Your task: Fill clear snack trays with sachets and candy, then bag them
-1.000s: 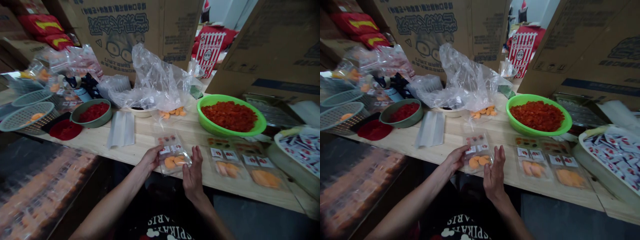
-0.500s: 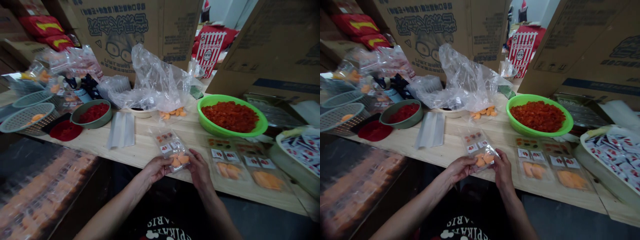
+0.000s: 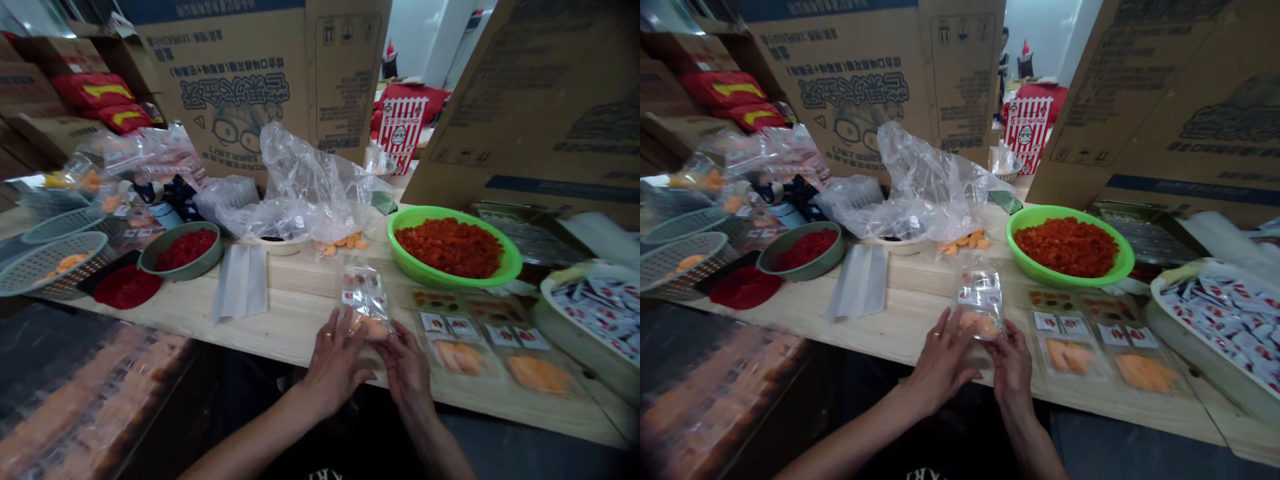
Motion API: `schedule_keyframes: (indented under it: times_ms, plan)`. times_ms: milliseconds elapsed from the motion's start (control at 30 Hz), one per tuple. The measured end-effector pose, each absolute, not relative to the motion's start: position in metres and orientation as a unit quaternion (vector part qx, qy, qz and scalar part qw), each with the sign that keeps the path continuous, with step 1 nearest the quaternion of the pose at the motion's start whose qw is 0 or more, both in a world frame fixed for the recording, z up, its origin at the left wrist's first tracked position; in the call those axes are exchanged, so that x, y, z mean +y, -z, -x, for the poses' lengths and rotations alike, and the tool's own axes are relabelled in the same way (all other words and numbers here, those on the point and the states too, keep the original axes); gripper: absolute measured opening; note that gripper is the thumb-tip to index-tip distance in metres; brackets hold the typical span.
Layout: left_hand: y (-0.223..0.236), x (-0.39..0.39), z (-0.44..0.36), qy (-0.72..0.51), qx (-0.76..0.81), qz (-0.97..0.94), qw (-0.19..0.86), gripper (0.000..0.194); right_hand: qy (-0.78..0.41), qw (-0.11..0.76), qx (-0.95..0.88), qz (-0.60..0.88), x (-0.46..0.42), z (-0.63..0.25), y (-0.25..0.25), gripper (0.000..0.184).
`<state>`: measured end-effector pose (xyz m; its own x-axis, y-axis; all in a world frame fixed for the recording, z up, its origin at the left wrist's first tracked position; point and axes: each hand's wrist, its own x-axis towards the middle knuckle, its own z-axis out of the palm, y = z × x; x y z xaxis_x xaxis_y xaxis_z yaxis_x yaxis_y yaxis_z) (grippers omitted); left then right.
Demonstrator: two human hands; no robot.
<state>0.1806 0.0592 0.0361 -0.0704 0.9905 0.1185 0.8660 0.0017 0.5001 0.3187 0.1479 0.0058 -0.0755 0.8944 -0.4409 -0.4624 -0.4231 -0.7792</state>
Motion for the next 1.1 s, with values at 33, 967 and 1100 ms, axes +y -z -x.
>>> schedule_keyframes:
  times_ms: [33, 967, 1100]
  plan:
    - [-0.028, 0.067, -0.181, -0.2, 0.673, -0.699, 0.136, 0.075, -0.691, 0.467, -0.268, 0.483, 0.145, -0.324, -0.004, 0.063]
    - [-0.011, 0.202, -0.176, -0.184, 0.661, -0.716, 0.131, 0.021, 0.02, 0.06, -0.764, 0.642, 0.224, -0.413, -0.038, 0.032]
    - [-0.017, 0.169, -0.208, -0.191, 0.641, -0.732, 0.134, 0.029, 0.005, 0.008, -0.742, 0.67, 0.235, -0.43, -0.024, 0.047]
